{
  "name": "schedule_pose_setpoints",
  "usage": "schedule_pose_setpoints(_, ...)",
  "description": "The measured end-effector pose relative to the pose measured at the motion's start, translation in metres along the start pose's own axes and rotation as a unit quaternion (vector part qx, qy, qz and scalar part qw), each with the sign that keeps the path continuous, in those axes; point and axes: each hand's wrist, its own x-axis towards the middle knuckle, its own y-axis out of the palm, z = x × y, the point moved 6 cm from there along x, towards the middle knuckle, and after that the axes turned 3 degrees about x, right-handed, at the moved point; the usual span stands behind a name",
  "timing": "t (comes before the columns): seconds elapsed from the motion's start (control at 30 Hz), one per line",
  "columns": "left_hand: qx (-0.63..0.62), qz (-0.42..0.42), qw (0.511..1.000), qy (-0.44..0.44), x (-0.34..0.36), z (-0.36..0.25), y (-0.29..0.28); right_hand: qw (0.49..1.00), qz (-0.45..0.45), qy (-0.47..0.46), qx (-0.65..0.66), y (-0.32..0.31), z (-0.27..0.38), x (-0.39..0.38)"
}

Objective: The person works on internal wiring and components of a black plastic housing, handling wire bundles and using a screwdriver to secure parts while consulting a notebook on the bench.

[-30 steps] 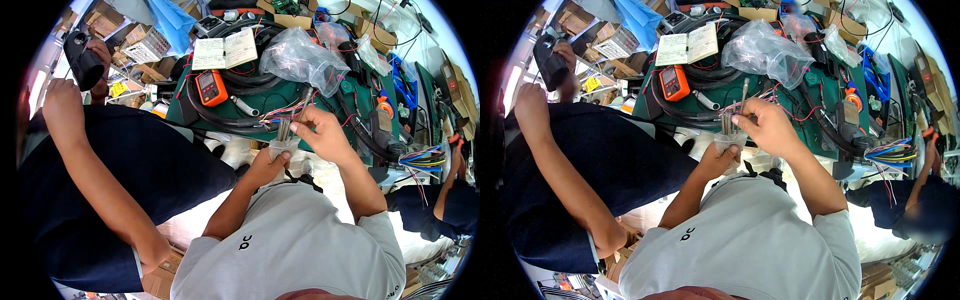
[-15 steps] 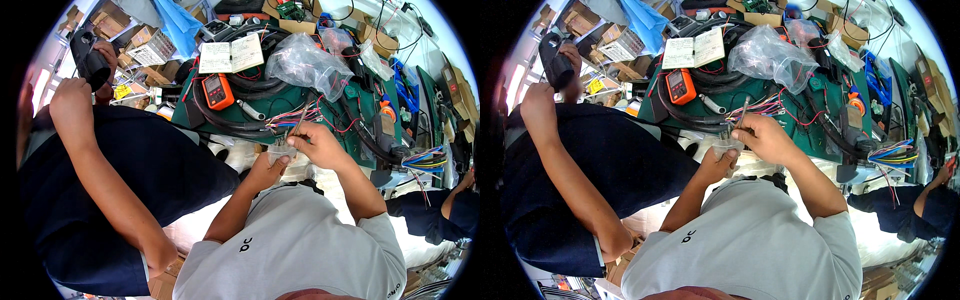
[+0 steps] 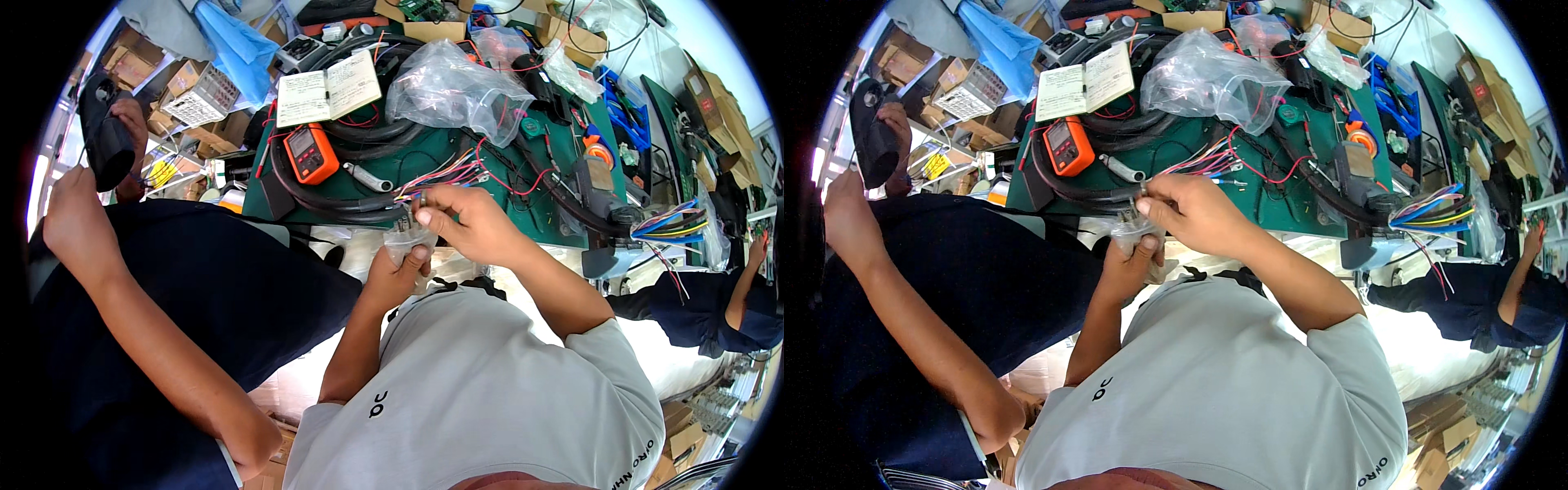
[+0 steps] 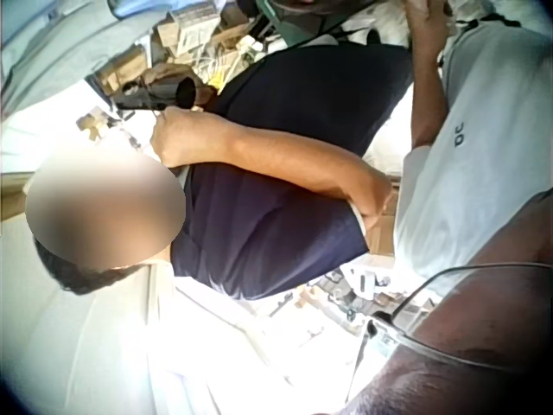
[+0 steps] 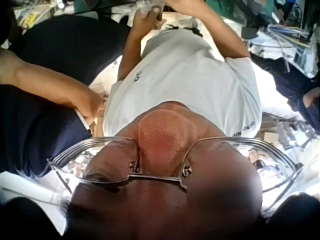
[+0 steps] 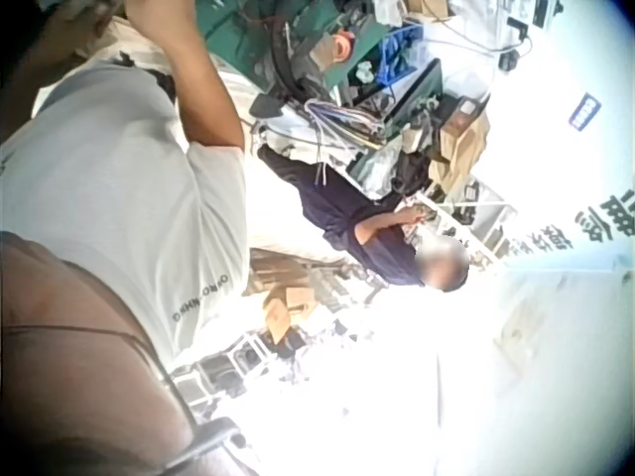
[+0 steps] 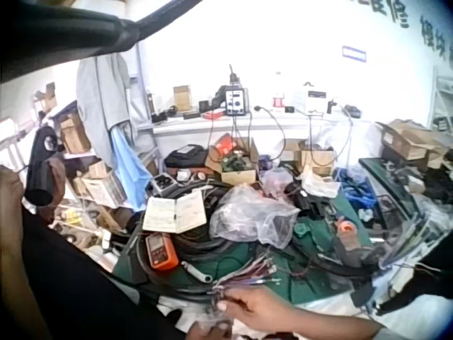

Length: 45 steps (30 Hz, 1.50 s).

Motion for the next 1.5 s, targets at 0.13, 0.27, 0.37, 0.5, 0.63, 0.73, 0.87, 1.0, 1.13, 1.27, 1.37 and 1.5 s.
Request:
schedule_pose_setpoints(0.13, 0.008, 0.006, 1.000, -0.005, 0.000, 0.005, -0.001, 0.997, -0.049, 0.008, 0.066, -0.006, 0.006, -0.003)
schedule_pose_setpoints(0.27, -0.007, 0.001, 1.000, -0.018, 0.001, 0.008, 0.000, 0.995, -0.066, -0.070, -0.038, -0.003, 0.009, -0.009)
schedule_pose_setpoints(0.37, -0.013, 0.010, 1.000, -0.010, 0.002, 0.007, 0.001, 0.990, -0.049, -0.088, -0.096, 0.001, 0.007, -0.013)
schedule_pose_setpoints(0.5, -0.038, 0.010, 0.999, -0.020, 0.001, 0.012, -0.001, 0.985, -0.044, -0.109, -0.126, 0.001, 0.009, -0.013)
schedule_pose_setpoints(0.63, -0.017, 0.031, 0.998, -0.043, 0.000, 0.015, 0.003, 0.989, -0.032, -0.102, -0.106, -0.001, 0.011, -0.015)
schedule_pose_setpoints(0.73, -0.035, 0.031, 0.999, -0.012, 0.002, 0.002, 0.007, 0.991, -0.061, -0.103, -0.059, 0.002, 0.013, -0.014)
schedule_pose_setpoints(0.87, -0.025, 0.036, 0.999, 0.003, 0.001, -0.002, 0.006, 0.984, -0.037, -0.128, -0.115, 0.006, 0.021, -0.017)
schedule_pose_setpoints(1.0, -0.029, 0.041, 0.998, 0.026, 0.001, 0.000, 0.005, 0.984, -0.004, -0.115, -0.139, 0.012, 0.017, -0.019)
schedule_pose_setpoints(1.13, -0.033, 0.047, 0.998, 0.017, 0.000, 0.004, 0.007, 0.975, -0.009, -0.149, -0.166, 0.010, 0.018, -0.019)
schedule_pose_setpoints(1.27, -0.017, 0.046, 0.999, 0.021, 0.000, -0.002, 0.007, 0.988, -0.032, -0.104, -0.108, 0.011, 0.020, -0.020)
schedule_pose_setpoints(1.37, 0.015, 0.025, 0.999, 0.042, -0.002, -0.002, 0.005, 0.978, -0.015, -0.133, -0.157, 0.018, 0.021, -0.020)
schedule_pose_setpoints(1.5, 0.009, 0.026, 0.999, 0.022, -0.004, 0.000, 0.005, 0.978, 0.000, -0.138, -0.156, 0.019, 0.019, -0.020)
